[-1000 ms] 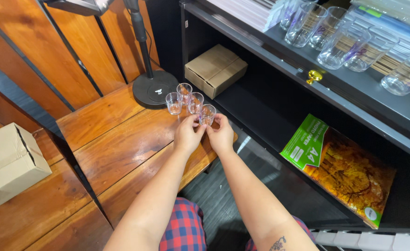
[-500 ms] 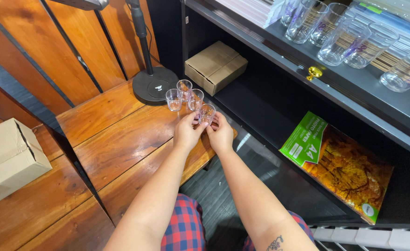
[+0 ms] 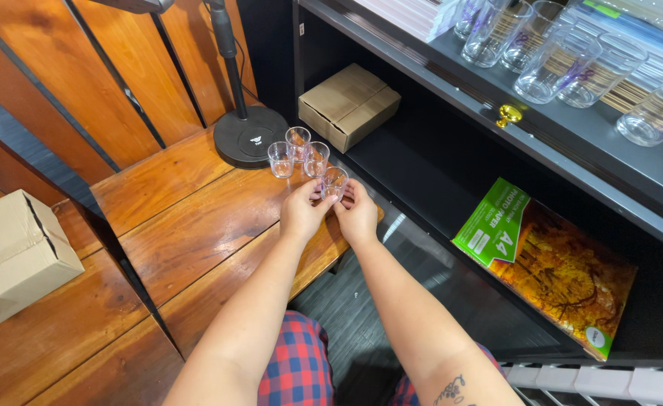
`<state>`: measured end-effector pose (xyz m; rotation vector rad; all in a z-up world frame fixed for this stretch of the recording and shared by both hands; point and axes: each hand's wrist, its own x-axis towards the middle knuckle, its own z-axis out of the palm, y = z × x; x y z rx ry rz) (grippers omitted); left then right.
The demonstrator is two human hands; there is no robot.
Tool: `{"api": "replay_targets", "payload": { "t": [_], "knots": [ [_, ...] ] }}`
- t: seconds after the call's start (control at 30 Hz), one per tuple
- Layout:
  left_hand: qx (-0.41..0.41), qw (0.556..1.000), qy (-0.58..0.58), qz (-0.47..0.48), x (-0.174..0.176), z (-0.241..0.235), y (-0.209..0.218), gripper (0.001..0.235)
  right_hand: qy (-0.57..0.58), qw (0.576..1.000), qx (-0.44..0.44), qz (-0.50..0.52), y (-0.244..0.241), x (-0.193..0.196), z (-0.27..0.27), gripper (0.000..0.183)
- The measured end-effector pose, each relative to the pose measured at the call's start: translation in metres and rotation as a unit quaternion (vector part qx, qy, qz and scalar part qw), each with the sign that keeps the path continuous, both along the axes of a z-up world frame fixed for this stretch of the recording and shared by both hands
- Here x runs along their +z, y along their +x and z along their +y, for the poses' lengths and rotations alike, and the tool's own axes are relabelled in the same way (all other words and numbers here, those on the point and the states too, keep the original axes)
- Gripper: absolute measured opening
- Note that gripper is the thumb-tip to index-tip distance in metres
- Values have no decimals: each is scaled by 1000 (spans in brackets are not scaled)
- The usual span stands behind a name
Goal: The person takes small clear glasses out of a cardboard box and places them on a wooden bench. They then pick up the glasses and arrange them on a shelf in a cabinet.
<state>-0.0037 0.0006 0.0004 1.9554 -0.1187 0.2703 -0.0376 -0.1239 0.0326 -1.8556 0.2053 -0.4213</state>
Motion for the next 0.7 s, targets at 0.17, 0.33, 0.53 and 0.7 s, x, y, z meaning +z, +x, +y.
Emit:
{"api": "replay_targets", "payload": {
  "t": [0.17, 0.33, 0.53, 0.7],
  "knots": [
    [-10, 999, -35, 19, 10, 2, -9, 58, 6, 1000, -2, -23, -4, -7, -4, 49],
    [-34, 996, -77, 25, -10, -11, -16, 62, 8, 999, -8, -36, -27, -13, -20, 51],
    [-68, 986, -147, 29, 40, -48, -51, 63, -4, 1000, -27, -9, -70, 49, -51, 51],
    [-76, 988, -126, -44, 131, -81, -95, 56, -39, 994, -62, -78, -122, 132, -78, 51]
  ]
}}
